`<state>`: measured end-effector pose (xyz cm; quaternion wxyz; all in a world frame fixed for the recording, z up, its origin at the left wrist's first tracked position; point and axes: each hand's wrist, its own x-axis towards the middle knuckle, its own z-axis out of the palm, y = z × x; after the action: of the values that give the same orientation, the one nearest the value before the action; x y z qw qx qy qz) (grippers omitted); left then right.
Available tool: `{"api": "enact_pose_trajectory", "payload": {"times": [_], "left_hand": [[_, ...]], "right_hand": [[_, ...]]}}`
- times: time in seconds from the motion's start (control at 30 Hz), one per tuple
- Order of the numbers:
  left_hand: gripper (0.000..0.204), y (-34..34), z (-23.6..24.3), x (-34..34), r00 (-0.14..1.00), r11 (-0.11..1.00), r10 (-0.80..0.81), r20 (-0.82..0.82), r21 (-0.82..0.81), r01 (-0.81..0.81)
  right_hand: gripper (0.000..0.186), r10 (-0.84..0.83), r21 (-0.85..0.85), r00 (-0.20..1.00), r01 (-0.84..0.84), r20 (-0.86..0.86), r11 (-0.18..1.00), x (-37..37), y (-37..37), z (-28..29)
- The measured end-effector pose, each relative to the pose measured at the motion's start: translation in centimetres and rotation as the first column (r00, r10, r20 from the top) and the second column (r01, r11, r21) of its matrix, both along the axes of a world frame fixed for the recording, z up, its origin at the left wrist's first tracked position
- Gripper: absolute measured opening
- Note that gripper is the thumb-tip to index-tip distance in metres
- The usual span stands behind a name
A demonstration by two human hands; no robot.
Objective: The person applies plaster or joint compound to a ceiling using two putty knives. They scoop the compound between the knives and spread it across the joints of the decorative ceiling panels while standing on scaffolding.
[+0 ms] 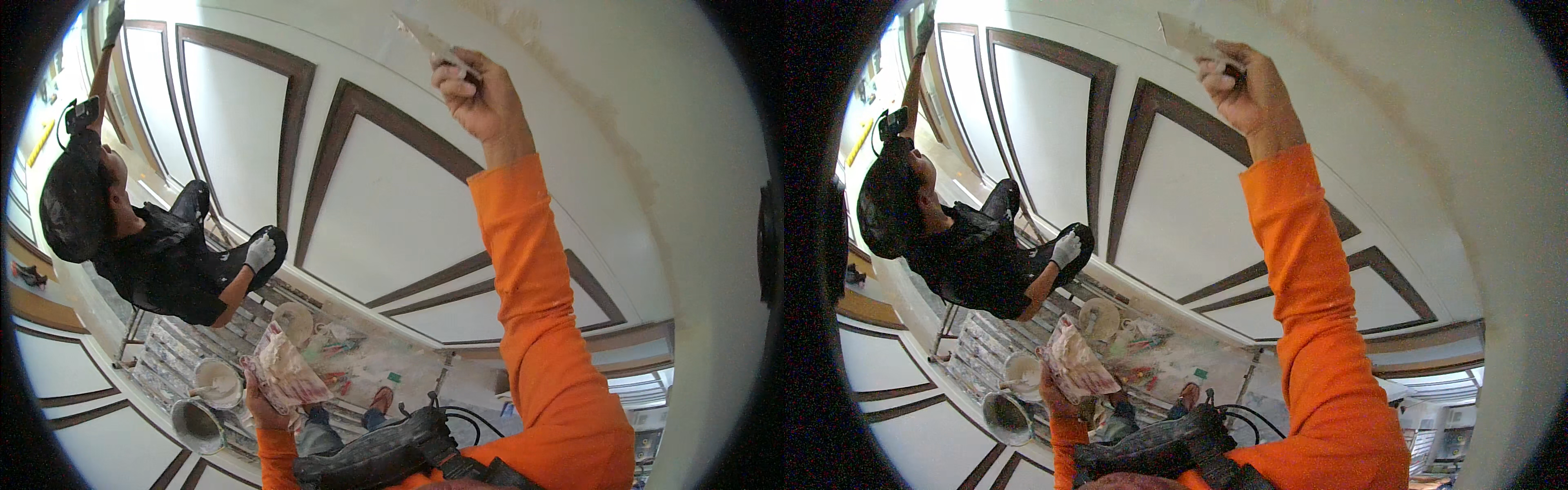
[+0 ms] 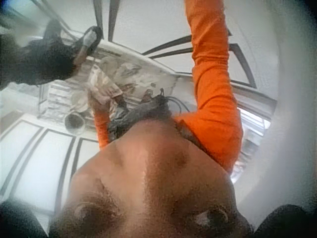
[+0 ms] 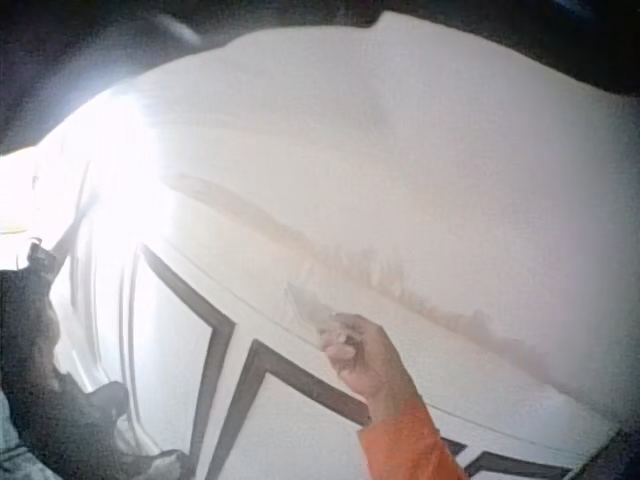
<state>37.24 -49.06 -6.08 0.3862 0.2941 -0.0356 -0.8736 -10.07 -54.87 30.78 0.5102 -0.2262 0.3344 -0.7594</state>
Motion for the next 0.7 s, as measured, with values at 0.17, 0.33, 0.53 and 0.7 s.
{"api": "enact_pose_trajectory", "payload": {"times": [0.17, 0.33, 0.53, 0.7], "left_hand": [[0.052, 0.1, 2.1, -0.2, 0.996, 0.997, -0.079, -0.052, -0.023, 0.077], [0.053, 0.2, 3.6, -1.0, 0.996, 0.997, -0.079, -0.039, -0.026, 0.078], [0.054, 0.8, 2.8, -1.4, 0.992, 0.992, -0.129, -0.013, -0.004, 0.129], [0.052, 0.7, 2.0, -2.0, 0.994, 0.995, -0.103, -0.028, 0.0, 0.103]], "right_hand": [[0.026, 0.057, -0.204, 0.997, -0.047, 0.044, 0.978, -3.7, 0.4, 1.5], [0.034, 0.41, -0.505, 0.894, -0.275, 0.178, 0.818, -4.1, -1.0, 0.9], [0.031, 0.091, -0.572, 0.981, 0.025, 0.173, 0.82, -13.5, -1.5, -3.2], [0.027, -0.512, -0.27, 0.787, 0.606, 0.345, 0.748, -9.6, 0.4, -1.0]]}}
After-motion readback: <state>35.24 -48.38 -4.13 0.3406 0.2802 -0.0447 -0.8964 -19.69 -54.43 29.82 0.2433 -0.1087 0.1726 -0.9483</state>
